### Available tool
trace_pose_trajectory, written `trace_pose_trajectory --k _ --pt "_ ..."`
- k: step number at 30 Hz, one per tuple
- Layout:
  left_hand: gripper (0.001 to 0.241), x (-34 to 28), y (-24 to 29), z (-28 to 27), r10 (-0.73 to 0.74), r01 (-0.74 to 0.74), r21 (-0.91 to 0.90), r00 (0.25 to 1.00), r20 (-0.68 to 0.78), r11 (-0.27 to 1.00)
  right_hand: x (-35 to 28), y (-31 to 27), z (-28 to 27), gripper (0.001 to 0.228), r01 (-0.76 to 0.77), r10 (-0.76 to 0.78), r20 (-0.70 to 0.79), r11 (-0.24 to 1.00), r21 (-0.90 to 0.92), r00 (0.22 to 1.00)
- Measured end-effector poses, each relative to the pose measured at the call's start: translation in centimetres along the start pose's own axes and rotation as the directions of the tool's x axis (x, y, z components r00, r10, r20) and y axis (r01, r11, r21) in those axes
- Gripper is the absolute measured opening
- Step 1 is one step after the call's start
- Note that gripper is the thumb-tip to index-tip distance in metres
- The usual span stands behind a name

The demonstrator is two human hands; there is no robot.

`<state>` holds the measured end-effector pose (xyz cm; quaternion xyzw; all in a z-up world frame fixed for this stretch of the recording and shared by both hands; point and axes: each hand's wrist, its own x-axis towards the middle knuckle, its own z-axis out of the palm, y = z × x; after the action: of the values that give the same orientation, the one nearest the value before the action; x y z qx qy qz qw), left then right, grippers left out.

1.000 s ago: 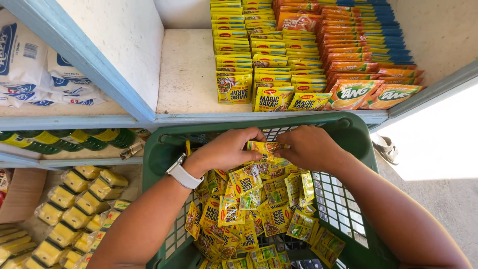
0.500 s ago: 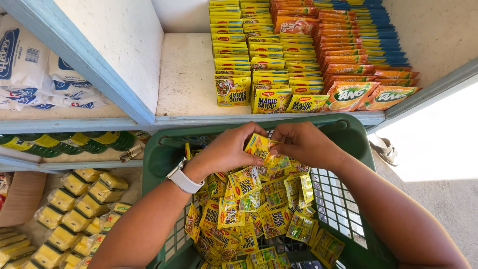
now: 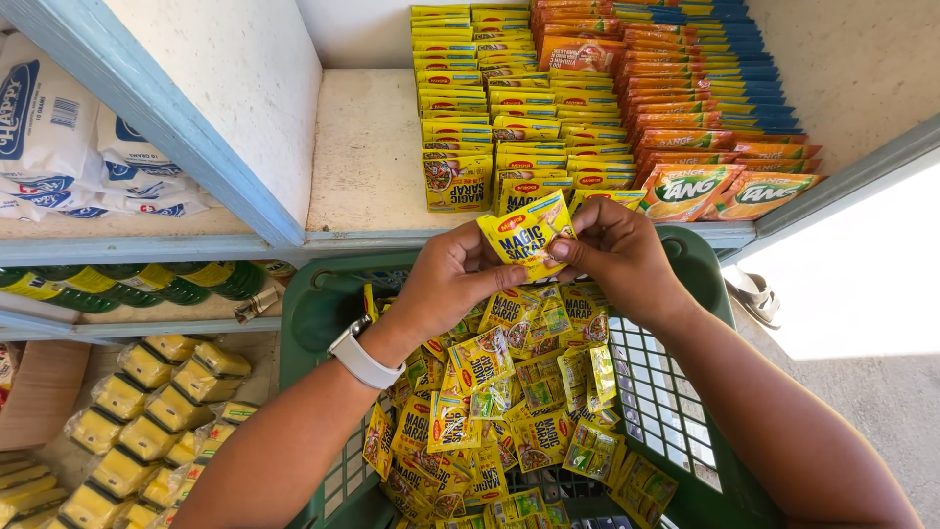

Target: Stocking and arranging seasoning and drink packets on a store shelf.

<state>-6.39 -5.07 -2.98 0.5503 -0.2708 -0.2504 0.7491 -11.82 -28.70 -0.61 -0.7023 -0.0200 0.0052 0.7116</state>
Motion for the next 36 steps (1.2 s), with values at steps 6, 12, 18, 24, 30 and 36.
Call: trace_pose_trajectory --k 6,12,18,24,30,36 --pt "0.017 -0.3 -0.5 -0.1 0.100 -0.077 0.171 0.987 -0.127 0.982 -0.1 0.1 0.5 0.018 0.007 -0.007 0.010 1.000 0.003 1.000" --pt "0.048 -1.4 2.9 1.7 0.384 -0.272 0.577 0.920 -0.079 0.770 -0.4 -0.4 0.8 0.017 0.003 0.001 -0.080 0.999 0.046 0.997" --pt "0.063 -2.0 4.5 2.2 0.663 -0.534 0.745 0.729 0.167 0.400 -1.0 -1.7 1.7 0.013 -0.133 0.157 -0.078 0.959 0.249 0.984" --pt "0.024 -2.1 4.1 2.2 0.594 -0.446 0.750 0.799 0.089 0.488 -1.2 -1.9 2.3 0.059 0.070 -0.065 -0.058 0.993 0.095 0.996" --pt "0.009 -1.6 2.9 1.5 0.427 -0.355 0.370 0.894 -0.133 0.858 -3.2 -1.0 3.5 0.083 0.529 -0.528 0.057 0.832 -0.164 0.847" --pt "0.009 -1.6 1.9 1.2 0.244 -0.235 0.073 0.958 -0.148 0.969 -3.0 -2.8 3.7 0.028 0.598 -0.691 0.124 0.503 -0.624 0.712"
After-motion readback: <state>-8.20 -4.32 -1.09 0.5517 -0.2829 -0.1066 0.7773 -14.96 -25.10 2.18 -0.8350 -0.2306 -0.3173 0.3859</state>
